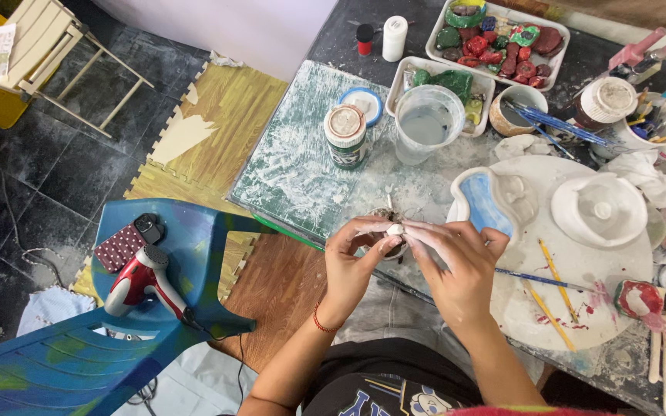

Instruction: The person mixes a gray paste-like substance in a small container using their fingers. They repeatedly scoop and knead the material, occasionally wiping residue from their fingers onto the table surface.

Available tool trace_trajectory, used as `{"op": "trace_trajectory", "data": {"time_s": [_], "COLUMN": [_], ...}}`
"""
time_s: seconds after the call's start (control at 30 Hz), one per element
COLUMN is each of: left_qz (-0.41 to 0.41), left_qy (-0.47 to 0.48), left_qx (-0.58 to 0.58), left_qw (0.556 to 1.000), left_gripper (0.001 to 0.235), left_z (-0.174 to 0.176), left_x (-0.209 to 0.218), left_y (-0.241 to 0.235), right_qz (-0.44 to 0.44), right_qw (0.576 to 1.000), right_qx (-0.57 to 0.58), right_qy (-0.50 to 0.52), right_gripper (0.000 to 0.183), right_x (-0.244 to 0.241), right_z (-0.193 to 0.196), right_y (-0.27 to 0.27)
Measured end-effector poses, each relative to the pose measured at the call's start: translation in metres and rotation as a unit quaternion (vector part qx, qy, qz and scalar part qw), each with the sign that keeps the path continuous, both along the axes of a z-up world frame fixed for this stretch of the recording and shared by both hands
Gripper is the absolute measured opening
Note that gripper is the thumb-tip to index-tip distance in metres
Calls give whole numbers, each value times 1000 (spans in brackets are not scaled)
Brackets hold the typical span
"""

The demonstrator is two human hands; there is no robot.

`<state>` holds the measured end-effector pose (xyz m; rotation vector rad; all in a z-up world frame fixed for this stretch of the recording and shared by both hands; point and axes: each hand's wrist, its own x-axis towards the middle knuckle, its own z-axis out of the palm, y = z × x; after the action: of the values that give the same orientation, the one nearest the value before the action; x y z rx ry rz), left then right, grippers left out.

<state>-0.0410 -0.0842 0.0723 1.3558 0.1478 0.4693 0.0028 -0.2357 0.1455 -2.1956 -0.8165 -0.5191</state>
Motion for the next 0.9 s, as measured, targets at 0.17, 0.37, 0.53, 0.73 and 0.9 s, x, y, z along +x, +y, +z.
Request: {"op": "trace_trajectory", "data": {"time_s": [0.17, 0.37, 0.53, 0.73, 0.9], "left_qz": [-11, -17, -13, -28, -65], "left_qy": [-11, -7, -9, 5, 31], "left_qx": [-4, 9, 35, 24, -19], "left_qw": [1000, 1000, 999, 999, 997], "left_gripper": [16, 15, 16, 18, 19], "left_z": [4, 7, 7, 4, 4], "left_x": [0, 0, 0, -4, -5], "left_y": [0, -2, -1, 0, -2], "right_qz": [-9, -16, -18, -13, 2], "right_qw": [1000, 1000, 1000, 1000, 999], "right_qx": [-10, -4, -2, -3, 28], "right_qy": [-8, -14, -14, -7, 42], "right_gripper": [21, 22, 20, 19, 17], "right_x": [-2, -2, -2, -2, -3], "right_z": [-1, -1, 1, 3, 5], "right_y": [-5, -7, -7, -8, -14]}}
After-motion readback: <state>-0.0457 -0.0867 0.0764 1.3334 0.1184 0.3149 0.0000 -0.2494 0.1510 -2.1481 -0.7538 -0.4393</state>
